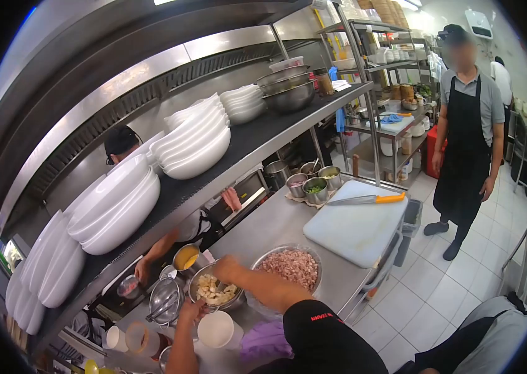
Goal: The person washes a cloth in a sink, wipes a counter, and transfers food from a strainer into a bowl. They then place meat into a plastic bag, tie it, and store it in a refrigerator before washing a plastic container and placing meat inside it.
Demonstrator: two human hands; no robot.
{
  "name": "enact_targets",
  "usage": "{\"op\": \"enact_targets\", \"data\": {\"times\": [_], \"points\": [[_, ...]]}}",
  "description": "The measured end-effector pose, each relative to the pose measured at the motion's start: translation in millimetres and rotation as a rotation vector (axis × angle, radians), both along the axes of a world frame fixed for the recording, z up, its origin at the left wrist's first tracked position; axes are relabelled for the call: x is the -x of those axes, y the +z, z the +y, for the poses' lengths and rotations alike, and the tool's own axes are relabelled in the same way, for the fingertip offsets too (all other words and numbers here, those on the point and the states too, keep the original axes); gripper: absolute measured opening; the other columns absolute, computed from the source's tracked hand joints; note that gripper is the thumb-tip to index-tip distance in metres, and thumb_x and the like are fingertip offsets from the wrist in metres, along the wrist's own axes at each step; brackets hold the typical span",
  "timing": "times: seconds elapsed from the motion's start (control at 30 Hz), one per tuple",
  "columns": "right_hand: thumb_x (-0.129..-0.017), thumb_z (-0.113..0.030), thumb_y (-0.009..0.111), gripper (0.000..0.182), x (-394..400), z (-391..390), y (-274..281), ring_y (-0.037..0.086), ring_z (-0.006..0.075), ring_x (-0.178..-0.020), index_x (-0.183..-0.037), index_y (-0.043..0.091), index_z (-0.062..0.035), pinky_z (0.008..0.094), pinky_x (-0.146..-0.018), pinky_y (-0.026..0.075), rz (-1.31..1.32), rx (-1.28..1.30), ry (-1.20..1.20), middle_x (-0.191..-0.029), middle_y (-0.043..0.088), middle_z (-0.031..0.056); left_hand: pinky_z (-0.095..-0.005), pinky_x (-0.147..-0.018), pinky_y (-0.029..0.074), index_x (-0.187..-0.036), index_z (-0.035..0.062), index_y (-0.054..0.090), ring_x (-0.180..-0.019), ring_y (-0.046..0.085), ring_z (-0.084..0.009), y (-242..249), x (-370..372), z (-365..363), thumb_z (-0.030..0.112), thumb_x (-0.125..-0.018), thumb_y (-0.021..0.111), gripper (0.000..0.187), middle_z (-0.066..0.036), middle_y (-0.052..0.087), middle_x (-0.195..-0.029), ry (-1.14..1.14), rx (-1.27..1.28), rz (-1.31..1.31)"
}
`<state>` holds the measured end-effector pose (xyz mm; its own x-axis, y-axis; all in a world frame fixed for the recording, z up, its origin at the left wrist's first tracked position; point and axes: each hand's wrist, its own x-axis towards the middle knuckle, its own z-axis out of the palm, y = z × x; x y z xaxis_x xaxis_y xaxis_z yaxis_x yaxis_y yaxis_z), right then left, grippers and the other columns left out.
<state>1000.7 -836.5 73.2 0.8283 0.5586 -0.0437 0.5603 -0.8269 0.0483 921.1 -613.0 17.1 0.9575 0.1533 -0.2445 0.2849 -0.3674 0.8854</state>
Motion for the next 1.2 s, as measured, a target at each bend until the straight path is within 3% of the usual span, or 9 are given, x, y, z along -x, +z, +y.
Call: {"op": "enact_targets", "data": {"times": [0.27, 0.47, 0.5, 0.53, 0.63, 0.7, 0.87, 1.03, 1.2], "points": [[-0.074, -0.029, 0.074, 0.029, -20.6, 10.8, -6.8, 0.068, 0.0225, -0.096, -0.101, 0.075, -0.0159, 0.0387, -0.075, 0.051, -0.049, 0.005, 0.018, -0.100, 0.072, 0.0054, -0.0259, -0.035, 0.038, -0.103, 0.0008, 0.062, -0.046, 0.057, -0.0136, -11.7, -26.6, 25.9, 0.037, -0.098, 0.044, 0.041, -0.010, 0.067, -0.066, -0.071, 0.159, 0.346], [-0.076, -0.039, 0.068, 0.028, -4.1, -15.5, 17.0, 0.069, 0.0238, -0.092, -0.094, 0.075, -0.0188, 0.0415, -0.072, 0.052, -0.129, -0.089, -0.062, -0.098, 0.072, 0.0028, -0.0337, -0.044, 0.050, -0.100, -0.0045, 0.062, -0.053, 0.063, -0.0220, -23.8, -21.5, 7.7, 0.026, -0.095, 0.053, 0.032, -0.013, 0.064, -0.067, 0.178, 0.234, 0.035], [-0.073, -0.039, 0.069, 0.029, -28.4, -17.1, -12.2, 0.069, 0.0244, -0.091, -0.093, 0.075, -0.0187, 0.0436, -0.072, 0.052, -0.208, -0.139, -0.014, -0.096, 0.072, 0.0046, -0.0387, -0.049, 0.053, -0.094, -0.0068, 0.062, -0.059, 0.065, -0.0236, -51.5, -42.2, 39.7, 0.026, -0.095, 0.051, 0.035, -0.014, 0.065, -0.070, 0.037, -0.104, 0.019], [-0.074, -0.037, 0.069, 0.026, -5.8, -31.9, 15.1, 0.069, 0.0247, -0.091, -0.091, 0.075, -0.0184, 0.0430, -0.071, 0.053, -0.211, -0.124, 0.046, -0.095, 0.072, 0.0058, -0.0423, -0.051, 0.052, -0.088, -0.0072, 0.062, -0.063, 0.066, -0.0242, -87.0, -66.7, 66.0, 0.026, -0.095, 0.052, 0.036, -0.013, 0.064, -0.069, 0.025, 0.025, -0.024], [-0.077, -0.028, 0.067, 0.023, 13.8, -50.8, 54.3, 0.068, 0.0289, -0.093, -0.093, 0.074, -0.0133, 0.0441, -0.075, 0.055, -0.108, -0.057, -0.056, -0.097, 0.071, 0.0114, -0.0363, -0.043, 0.046, -0.083, -0.0002, 0.060, -0.052, 0.060, -0.0209, -29.9, -40.0, 28.7, 0.029, -0.093, 0.047, 0.033, -0.012, 0.064, -0.067, 0.161, 0.312, -0.096], [-0.075, -0.032, 0.071, 0.037, 9.7, -58.2, 60.8, 0.068, 0.0280, -0.099, -0.103, 0.072, -0.0089, 0.0425, -0.082, 0.054, -0.030, -0.098, -0.073, -0.105, 0.071, 0.0112, -0.0274, -0.030, 0.027, -0.080, 0.0021, 0.059, -0.036, 0.046, -0.0130, 35.5, -20.1, 17.6, 0.031, -0.091, 0.049, 0.032, -0.010, 0.062, -0.058, 0.103, 0.076, 0.109], [-0.078, -0.031, 0.068, 0.034, 60.0, -66.7, 104.5, 0.066, 0.0314, -0.098, -0.108, 0.070, -0.0136, 0.0427, -0.083, 0.052, -0.010, -0.157, -0.026, -0.103, 0.070, 0.0130, -0.0261, -0.033, 0.036, -0.087, 0.0014, 0.060, -0.042, 0.054, -0.0118, 105.3, 17.5, 22.1, 0.026, -0.090, 0.049, 0.027, -0.007, 0.063, -0.061, -0.016, -0.134, -0.003], [-0.076, -0.030, 0.070, 0.041, 94.2, -65.0, 109.4, 0.064, 0.0354, -0.094, -0.113, 0.069, -0.0126, 0.0434, -0.083, 0.050, 0.052, -0.261, 0.038, -0.100, 0.069, 0.0178, -0.0267, -0.039, 0.047, -0.103, 0.0016, 0.061, -0.047, 0.060, -0.0126, 116.9, 49.6, 46.2, 0.027, -0.090, 0.049, 0.031, -0.007, 0.065, -0.066, 0.036, -0.319, -0.069], [-0.076, -0.026, 0.071, 0.040, 106.0, -74.0, 105.8, 0.065, 0.0335, -0.094, -0.114, 0.069, -0.0131, 0.0434, -0.082, 0.050, -0.055, -0.310, 0.106, -0.101, 0.068, 0.0164, -0.0364, -0.055, 0.054, -0.113, -0.0011, 0.056, -0.054, 0.065, -0.0241, 115.4, 69.6, 62.3, 0.027, -0.088, 0.046, 0.039, -0.017, 0.066, -0.071, 0.118, -0.524, -0.113]]}}
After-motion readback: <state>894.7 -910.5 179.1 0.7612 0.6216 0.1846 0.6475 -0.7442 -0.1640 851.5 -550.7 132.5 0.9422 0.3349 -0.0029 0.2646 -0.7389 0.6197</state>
